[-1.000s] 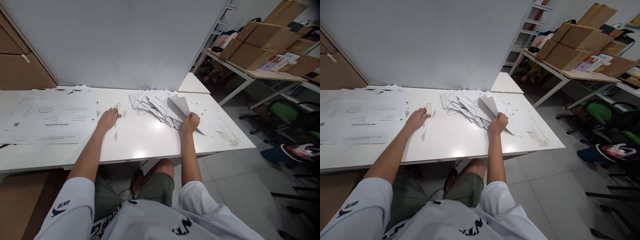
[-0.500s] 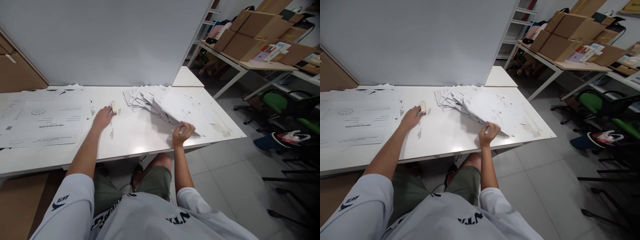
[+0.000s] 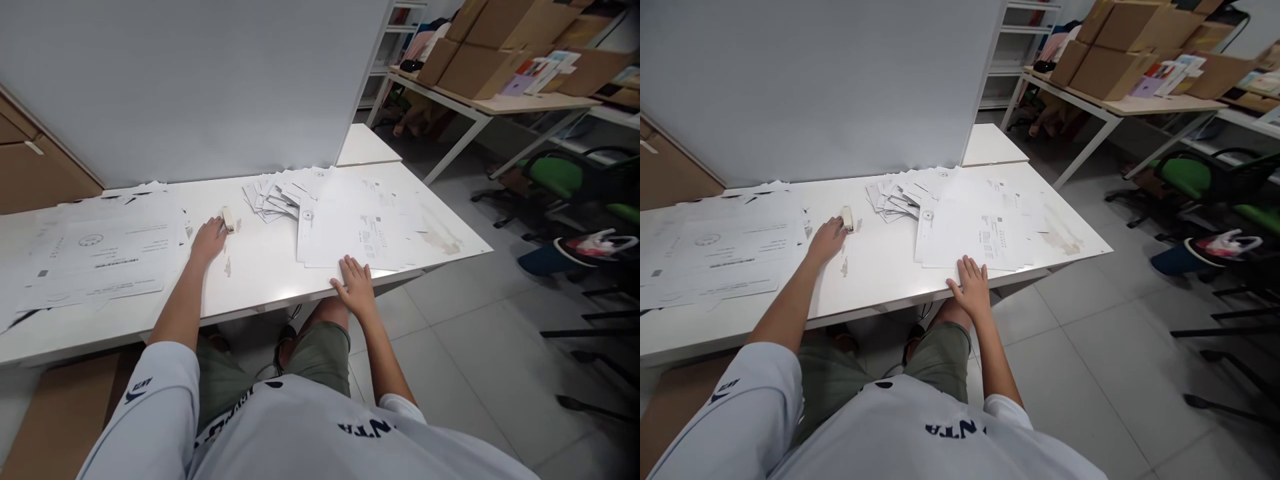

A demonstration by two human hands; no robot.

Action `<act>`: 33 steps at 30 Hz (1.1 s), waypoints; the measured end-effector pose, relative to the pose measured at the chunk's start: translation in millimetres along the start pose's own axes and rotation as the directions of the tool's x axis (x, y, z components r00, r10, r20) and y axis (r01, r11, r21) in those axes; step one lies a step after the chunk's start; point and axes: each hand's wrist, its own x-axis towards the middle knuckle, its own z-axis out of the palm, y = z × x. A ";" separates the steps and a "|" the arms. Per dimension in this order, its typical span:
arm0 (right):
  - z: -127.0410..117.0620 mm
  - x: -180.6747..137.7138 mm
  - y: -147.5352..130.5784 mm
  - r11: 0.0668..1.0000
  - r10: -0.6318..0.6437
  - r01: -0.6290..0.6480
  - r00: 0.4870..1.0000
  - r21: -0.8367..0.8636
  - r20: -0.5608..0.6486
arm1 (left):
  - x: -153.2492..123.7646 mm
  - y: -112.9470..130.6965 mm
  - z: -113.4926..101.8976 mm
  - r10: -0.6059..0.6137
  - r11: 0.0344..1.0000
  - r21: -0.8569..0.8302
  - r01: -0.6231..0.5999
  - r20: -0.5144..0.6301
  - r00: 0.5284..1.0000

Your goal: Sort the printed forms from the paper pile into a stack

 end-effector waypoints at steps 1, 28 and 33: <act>-0.6 -7.8 -3.5 0.999 -0.034 0.034 0.999 0.008 -0.038 | 0.2 -0.3 -0.1 -0.002 1.000 -0.001 0.002 0.000 1.000; -20.3 -60.9 -105.6 0.935 -0.289 0.324 0.933 0.146 -0.216 | -30.2 146.6 29.9 0.426 0.888 0.089 -0.451 0.215 0.879; -19.5 -77.1 -117.7 0.953 -0.209 0.246 0.956 0.175 -0.206 | -28.4 167.2 35.6 0.240 0.962 0.098 -0.256 0.151 0.959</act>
